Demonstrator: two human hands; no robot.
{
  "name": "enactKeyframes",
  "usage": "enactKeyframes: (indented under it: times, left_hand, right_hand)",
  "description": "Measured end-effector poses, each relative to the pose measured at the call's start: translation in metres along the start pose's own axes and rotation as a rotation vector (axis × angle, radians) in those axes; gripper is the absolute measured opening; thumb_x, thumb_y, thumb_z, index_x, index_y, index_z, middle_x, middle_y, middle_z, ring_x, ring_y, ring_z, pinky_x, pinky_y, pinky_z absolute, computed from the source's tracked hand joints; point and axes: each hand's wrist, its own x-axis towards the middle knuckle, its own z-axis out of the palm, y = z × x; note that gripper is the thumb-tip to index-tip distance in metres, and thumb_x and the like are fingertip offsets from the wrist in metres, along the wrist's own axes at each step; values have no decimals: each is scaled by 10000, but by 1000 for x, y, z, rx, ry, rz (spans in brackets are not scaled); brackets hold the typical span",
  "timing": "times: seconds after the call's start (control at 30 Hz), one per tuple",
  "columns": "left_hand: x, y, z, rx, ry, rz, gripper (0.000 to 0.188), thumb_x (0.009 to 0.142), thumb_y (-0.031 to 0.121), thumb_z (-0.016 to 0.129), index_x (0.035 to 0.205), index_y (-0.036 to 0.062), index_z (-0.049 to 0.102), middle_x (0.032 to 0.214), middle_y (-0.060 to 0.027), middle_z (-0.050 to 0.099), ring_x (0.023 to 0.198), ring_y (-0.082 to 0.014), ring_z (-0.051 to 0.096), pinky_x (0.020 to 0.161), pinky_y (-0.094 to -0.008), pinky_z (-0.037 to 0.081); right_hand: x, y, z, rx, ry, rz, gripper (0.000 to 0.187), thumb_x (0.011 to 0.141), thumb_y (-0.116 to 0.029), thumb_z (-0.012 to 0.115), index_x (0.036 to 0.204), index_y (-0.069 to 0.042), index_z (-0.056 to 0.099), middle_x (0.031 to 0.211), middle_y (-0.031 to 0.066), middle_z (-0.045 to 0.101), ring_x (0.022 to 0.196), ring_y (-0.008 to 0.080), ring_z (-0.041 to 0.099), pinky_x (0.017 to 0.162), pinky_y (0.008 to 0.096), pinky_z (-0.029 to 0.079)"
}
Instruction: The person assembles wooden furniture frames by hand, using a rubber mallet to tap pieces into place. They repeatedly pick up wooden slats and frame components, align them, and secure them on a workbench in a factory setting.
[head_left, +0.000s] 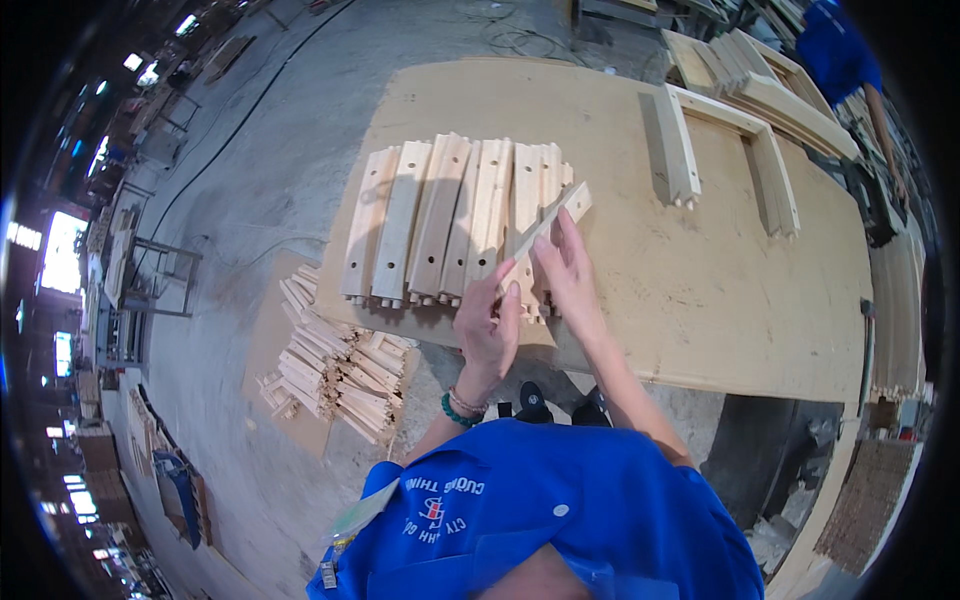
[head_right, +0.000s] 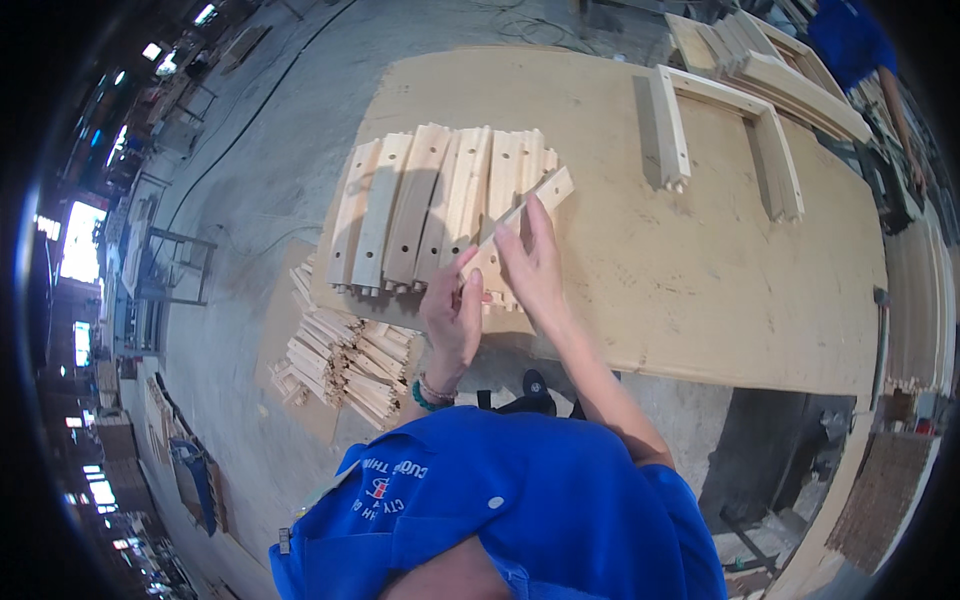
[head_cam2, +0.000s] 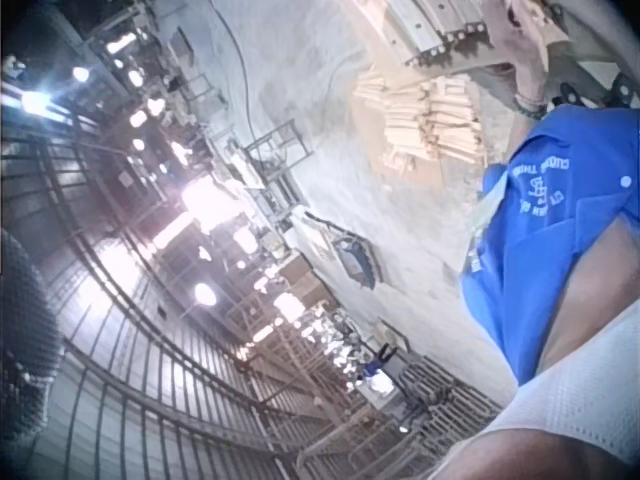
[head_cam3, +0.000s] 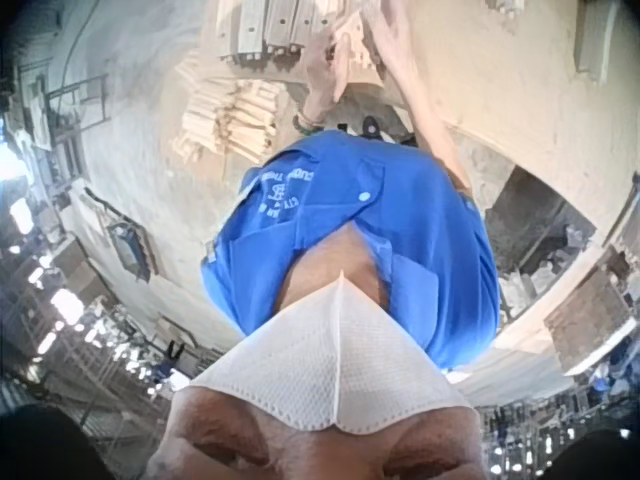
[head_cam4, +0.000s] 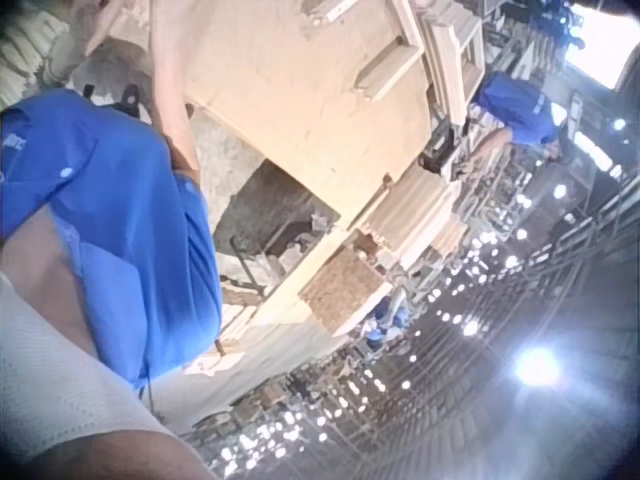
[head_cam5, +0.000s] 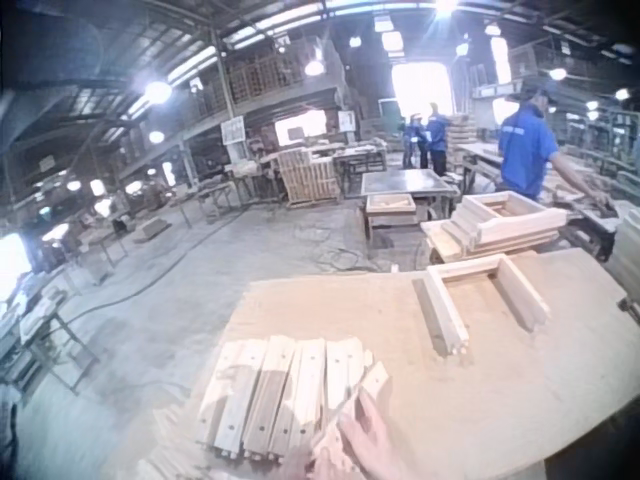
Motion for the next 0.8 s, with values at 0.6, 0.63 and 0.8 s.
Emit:
enactKeyframes:
  times: [0.6,0.63,0.8]
  left_hand:
    - [-15,-16,-45,926,197,163,760,789,324,674,1453,125,362,1442,-228,266,1326,-436,261,1069,-587,213]
    - [-12,-21,-42,915,213,169,759,794,325,670,1455,124,355,1460,-233,242,1342,-446,236,1081,-596,183]
    - [-15,-24,-42,836,174,144,743,816,326,652,1452,95,346,1494,-252,210,1375,-462,195,1111,-597,132]
  right_hand:
    - [21,8,76,-659,-583,-300,636,947,-241,432,1478,31,213,1547,235,187,1450,361,136,1181,457,78]
    - [22,2,72,-616,-604,-312,619,952,-219,443,1476,29,226,1544,234,197,1450,352,146,1181,443,101]
    - [28,2,28,-574,-330,-244,592,963,-205,456,1468,28,253,1538,234,214,1444,360,164,1174,398,155]
